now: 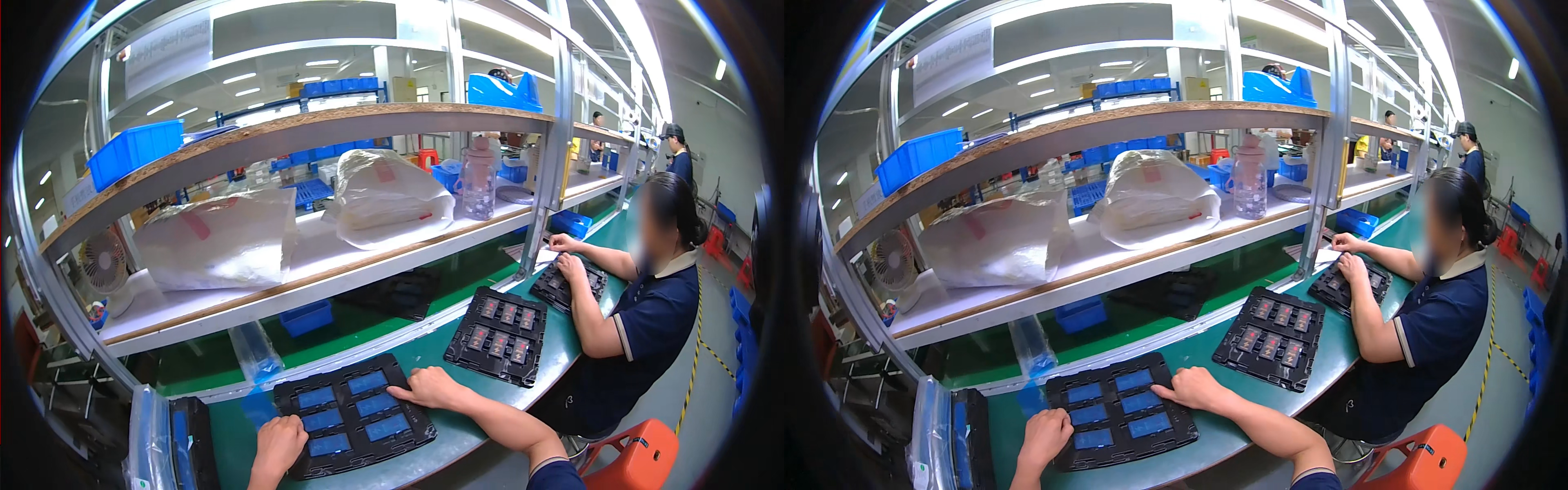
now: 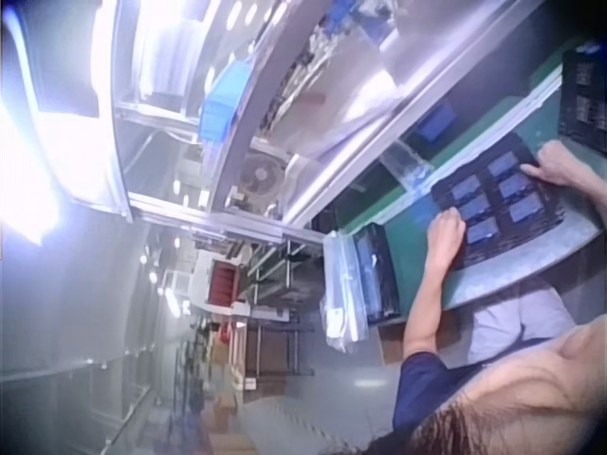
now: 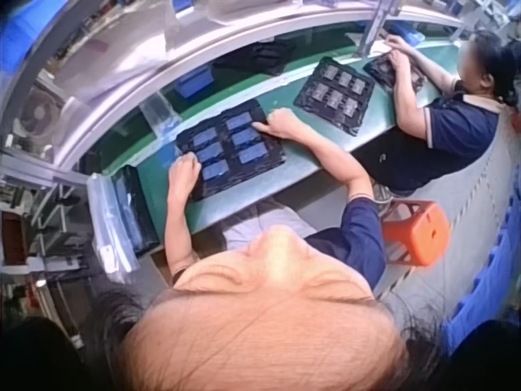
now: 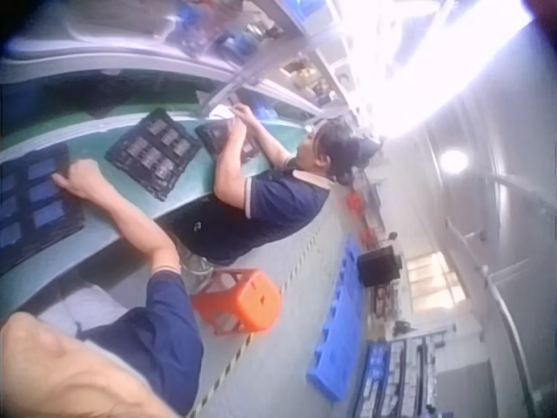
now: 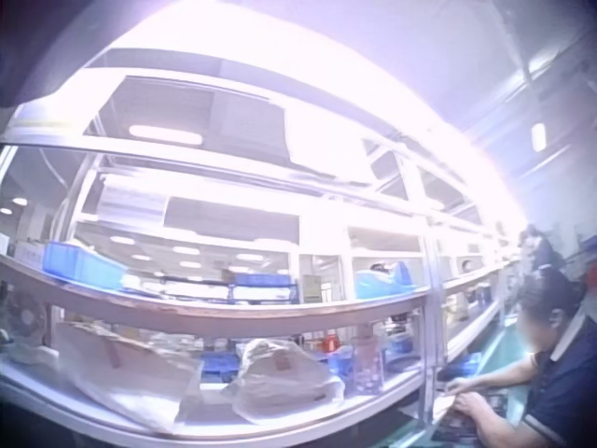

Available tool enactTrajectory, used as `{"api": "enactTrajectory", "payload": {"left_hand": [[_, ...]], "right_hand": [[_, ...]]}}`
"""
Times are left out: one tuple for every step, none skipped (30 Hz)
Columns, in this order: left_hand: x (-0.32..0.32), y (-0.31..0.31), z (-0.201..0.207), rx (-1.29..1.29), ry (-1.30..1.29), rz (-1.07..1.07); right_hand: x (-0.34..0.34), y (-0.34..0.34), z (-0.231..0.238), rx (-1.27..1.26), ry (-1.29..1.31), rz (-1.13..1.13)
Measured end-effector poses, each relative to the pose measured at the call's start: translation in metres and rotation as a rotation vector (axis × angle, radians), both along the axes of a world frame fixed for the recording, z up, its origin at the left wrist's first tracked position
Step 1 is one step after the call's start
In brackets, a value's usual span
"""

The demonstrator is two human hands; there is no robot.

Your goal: Placing electronic components into a protective tray and applying film layers.

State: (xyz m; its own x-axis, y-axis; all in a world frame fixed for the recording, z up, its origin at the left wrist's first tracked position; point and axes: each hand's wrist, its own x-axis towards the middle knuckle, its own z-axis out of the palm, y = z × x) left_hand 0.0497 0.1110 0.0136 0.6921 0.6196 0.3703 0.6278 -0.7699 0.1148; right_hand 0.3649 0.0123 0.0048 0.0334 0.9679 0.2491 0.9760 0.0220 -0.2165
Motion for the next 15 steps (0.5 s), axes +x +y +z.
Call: {"api": "enactTrajectory", "payload": {"left_hand": [[0.0, 0.001, -0.001, 0.004, -0.003, -0.017], [-0.004, 0.0, -0.002, 0.005, 0.006, 0.002], [-0.006, -0.003, 0.0, 0.008, 0.011, 0.028], [-0.004, -0.007, 0.004, 0.013, 0.006, 0.008], [-0.002, -0.011, 0.01, 0.012, 0.005, 0.02], [-0.001, -0.015, 0.013, 0.008, 0.005, 0.036], [-0.002, -0.015, 0.012, 0.019, 0.018, 0.031], [-0.002, -0.014, 0.013, 0.021, 0.017, 0.02], [-0.005, -0.014, 0.015, -0.011, 0.014, -0.014], [-0.006, -0.014, 0.016, -0.044, 0.013, -0.046], [-0.006, -0.015, 0.016, -0.044, 0.015, -0.05], [-0.006, -0.015, 0.016, -0.031, 0.029, -0.043], [-0.005, -0.016, 0.015, -0.019, 0.043, -0.036], [-0.005, -0.016, 0.015, -0.022, 0.043, -0.037], [-0.003, -0.015, 0.015, -0.024, 0.038, -0.042]], "right_hand": [[-0.001, -0.002, 0.002, -0.033, 0.0, 0.003], [-0.005, -0.003, 0.005, -0.066, 0.0, 0.005], [-0.008, -0.002, 0.005, -0.064, 0.007, 0.009], [-0.009, -0.002, 0.005, -0.101, 0.026, 0.007], [-0.008, -0.003, 0.006, -0.11, 0.032, 0.011], [-0.008, -0.004, 0.006, -0.122, 0.04, 0.019], [-0.007, -0.005, 0.008, -0.119, 0.038, 0.006], [-0.006, -0.007, 0.01, -0.15, 0.051, -0.015], [-0.006, -0.008, 0.01, -0.183, 0.065, -0.032], [-0.004, -0.009, 0.011, -0.183, 0.067, -0.036], [-0.001, -0.01, 0.013, -0.173, 0.085, -0.076], [0.003, -0.011, 0.013, -0.164, 0.101, -0.115], [0.009, -0.01, 0.009, -0.149, 0.127, -0.171], [0.017, -0.013, 0.006, -0.152, 0.127, -0.172], [0.025, -0.015, 0.004, -0.07, 0.046, -0.212]]}}
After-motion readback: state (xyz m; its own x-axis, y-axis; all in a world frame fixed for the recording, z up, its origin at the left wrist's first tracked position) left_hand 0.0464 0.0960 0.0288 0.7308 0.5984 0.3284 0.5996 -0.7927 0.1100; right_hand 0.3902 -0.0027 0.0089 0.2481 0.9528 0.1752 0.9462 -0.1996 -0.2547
